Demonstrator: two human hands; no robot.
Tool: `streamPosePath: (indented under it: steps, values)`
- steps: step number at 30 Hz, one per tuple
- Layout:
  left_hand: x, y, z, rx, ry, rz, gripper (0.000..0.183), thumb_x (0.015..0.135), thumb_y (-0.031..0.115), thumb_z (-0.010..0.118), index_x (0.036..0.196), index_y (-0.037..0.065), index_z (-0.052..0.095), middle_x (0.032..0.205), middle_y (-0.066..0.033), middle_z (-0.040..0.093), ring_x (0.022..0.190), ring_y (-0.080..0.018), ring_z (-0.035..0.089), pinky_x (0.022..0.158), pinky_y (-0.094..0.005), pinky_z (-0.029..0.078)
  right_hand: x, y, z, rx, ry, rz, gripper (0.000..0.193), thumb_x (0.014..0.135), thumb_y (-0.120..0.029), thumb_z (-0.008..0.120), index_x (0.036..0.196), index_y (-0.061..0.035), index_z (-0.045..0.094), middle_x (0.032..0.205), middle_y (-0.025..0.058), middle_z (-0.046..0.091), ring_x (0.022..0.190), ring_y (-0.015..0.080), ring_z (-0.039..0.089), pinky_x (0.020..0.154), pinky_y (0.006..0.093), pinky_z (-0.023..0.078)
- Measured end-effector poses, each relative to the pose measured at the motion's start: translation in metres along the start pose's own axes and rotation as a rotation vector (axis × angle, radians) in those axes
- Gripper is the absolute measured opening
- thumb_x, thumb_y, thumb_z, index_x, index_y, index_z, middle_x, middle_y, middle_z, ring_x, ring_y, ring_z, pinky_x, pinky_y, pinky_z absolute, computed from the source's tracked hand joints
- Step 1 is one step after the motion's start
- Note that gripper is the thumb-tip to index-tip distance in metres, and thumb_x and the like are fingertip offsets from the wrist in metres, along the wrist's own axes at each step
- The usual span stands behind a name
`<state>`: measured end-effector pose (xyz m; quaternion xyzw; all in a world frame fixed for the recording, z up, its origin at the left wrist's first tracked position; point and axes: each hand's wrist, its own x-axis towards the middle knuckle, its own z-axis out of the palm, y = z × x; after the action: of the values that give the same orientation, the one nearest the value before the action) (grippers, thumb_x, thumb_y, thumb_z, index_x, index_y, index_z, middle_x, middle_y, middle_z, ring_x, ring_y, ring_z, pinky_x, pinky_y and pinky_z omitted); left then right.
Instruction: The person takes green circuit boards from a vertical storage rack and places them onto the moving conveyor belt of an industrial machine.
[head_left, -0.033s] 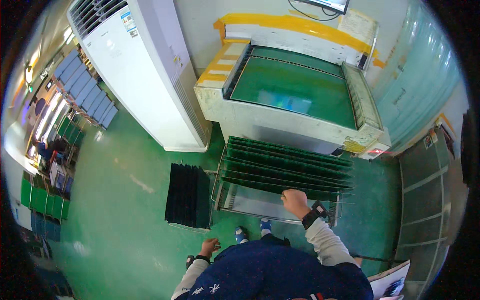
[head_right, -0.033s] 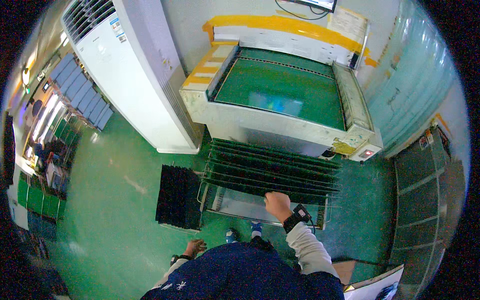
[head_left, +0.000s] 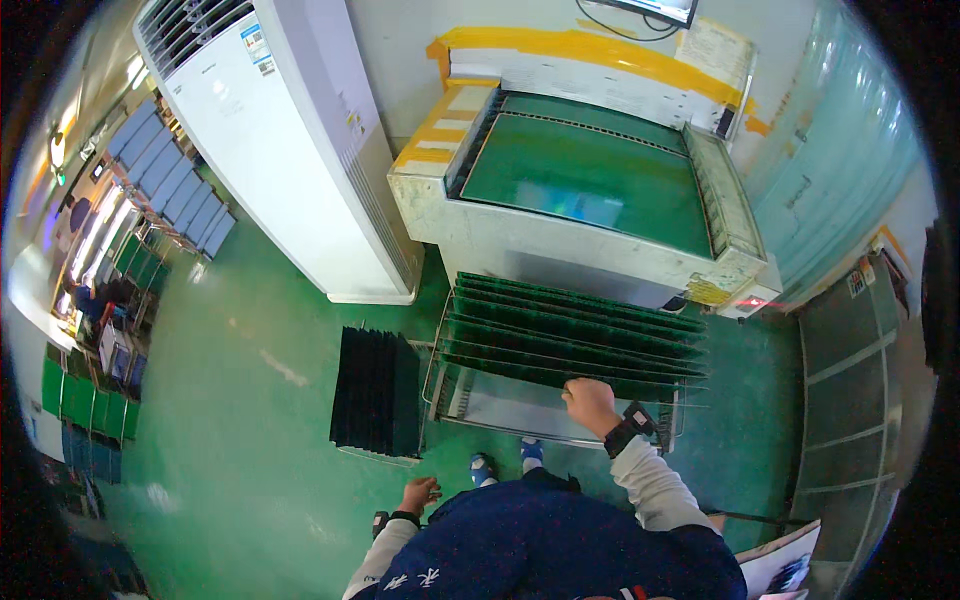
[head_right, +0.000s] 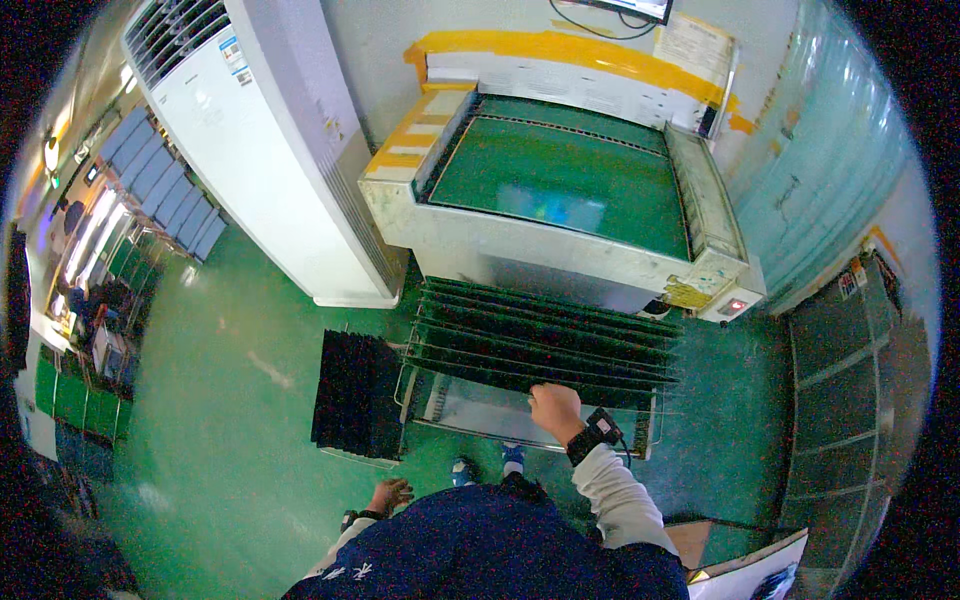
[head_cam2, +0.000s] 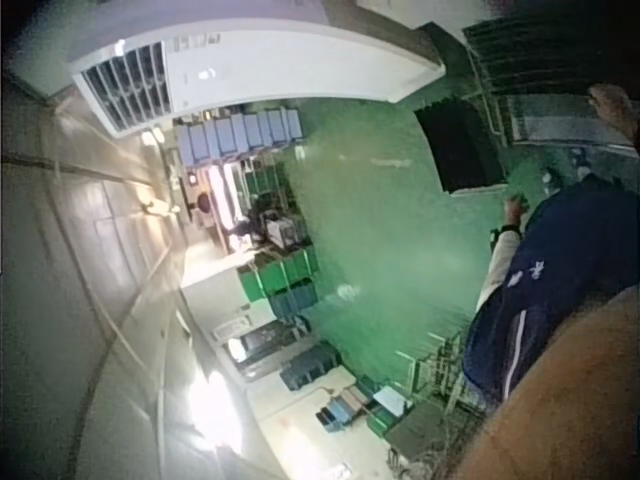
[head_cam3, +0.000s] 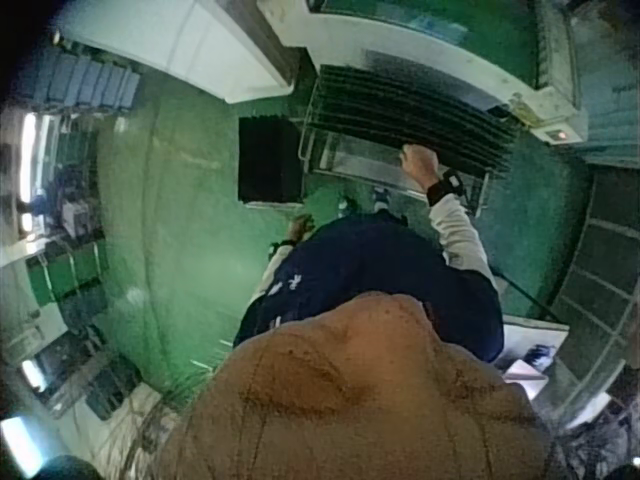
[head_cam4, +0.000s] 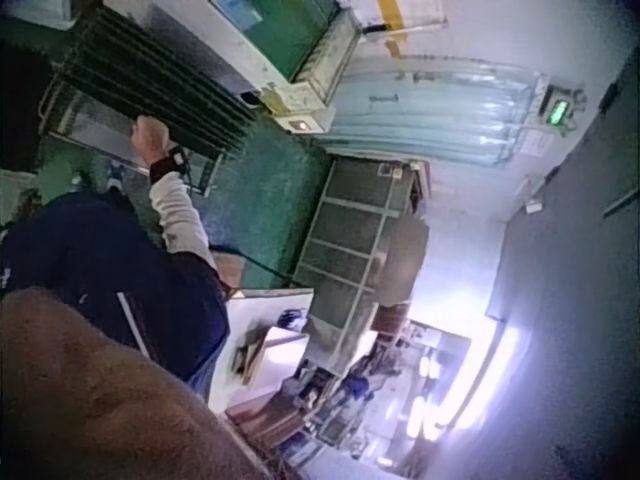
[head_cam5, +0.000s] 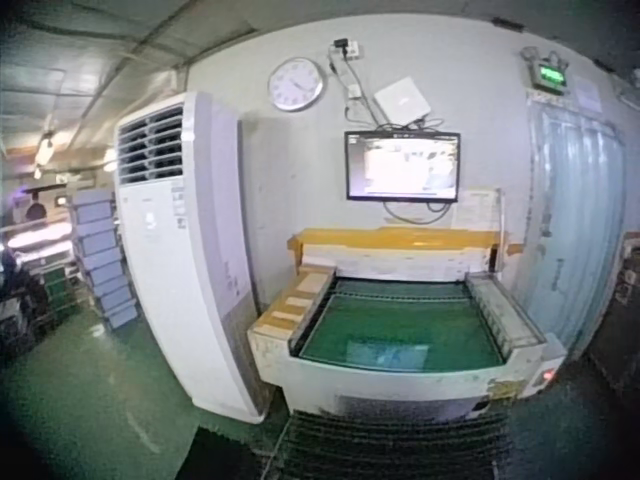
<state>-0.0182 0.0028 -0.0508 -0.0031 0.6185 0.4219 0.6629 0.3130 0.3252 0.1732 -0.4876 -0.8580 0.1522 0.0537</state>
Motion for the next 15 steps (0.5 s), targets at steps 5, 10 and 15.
streamPosePath:
  steps: [5, 10, 15]
  values:
    - [-0.014, 0.012, 0.018, 0.057, 0.128, -0.016, 0.034, 0.086, 0.020, 0.058, 0.111, -0.003, 0.053, 0.088, -0.0114, 0.062, 0.064, -0.0207, 0.064, 0.049, -0.0263, 0.049, 0.002, 0.004, 0.001, -0.015, -0.019, 0.022, 0.018, 0.073, -0.026, 0.061, 0.074, -0.0079, 0.061, 0.071, 0.0123, 0.061, 0.072, 0.0332, 0.061, 0.060, 0.0456, 0.047]
    - [-0.016, 0.017, 0.021, 0.068, 0.135, -0.014, 0.036, 0.086, 0.021, 0.059, 0.113, -0.003, 0.052, 0.090, -0.0132, 0.063, 0.065, -0.0218, 0.064, 0.049, -0.0268, 0.049, 0.002, 0.003, -0.001, -0.002, -0.030, 0.034, 0.018, 0.073, -0.026, 0.060, 0.074, -0.0079, 0.061, 0.072, 0.0131, 0.061, 0.072, 0.0341, 0.060, 0.061, 0.0463, 0.047]
    - [-0.008, 0.012, 0.016, 0.072, 0.117, 0.012, 0.038, 0.085, 0.021, 0.060, 0.113, -0.002, 0.052, 0.090, -0.0128, 0.063, 0.065, -0.0217, 0.064, 0.048, -0.0263, 0.049, 0.002, 0.001, -0.002, 0.022, 0.030, 0.000, 0.019, 0.073, -0.026, 0.060, 0.074, -0.0073, 0.061, 0.073, 0.0138, 0.062, 0.073, 0.0346, 0.060, 0.062, 0.0462, 0.047]
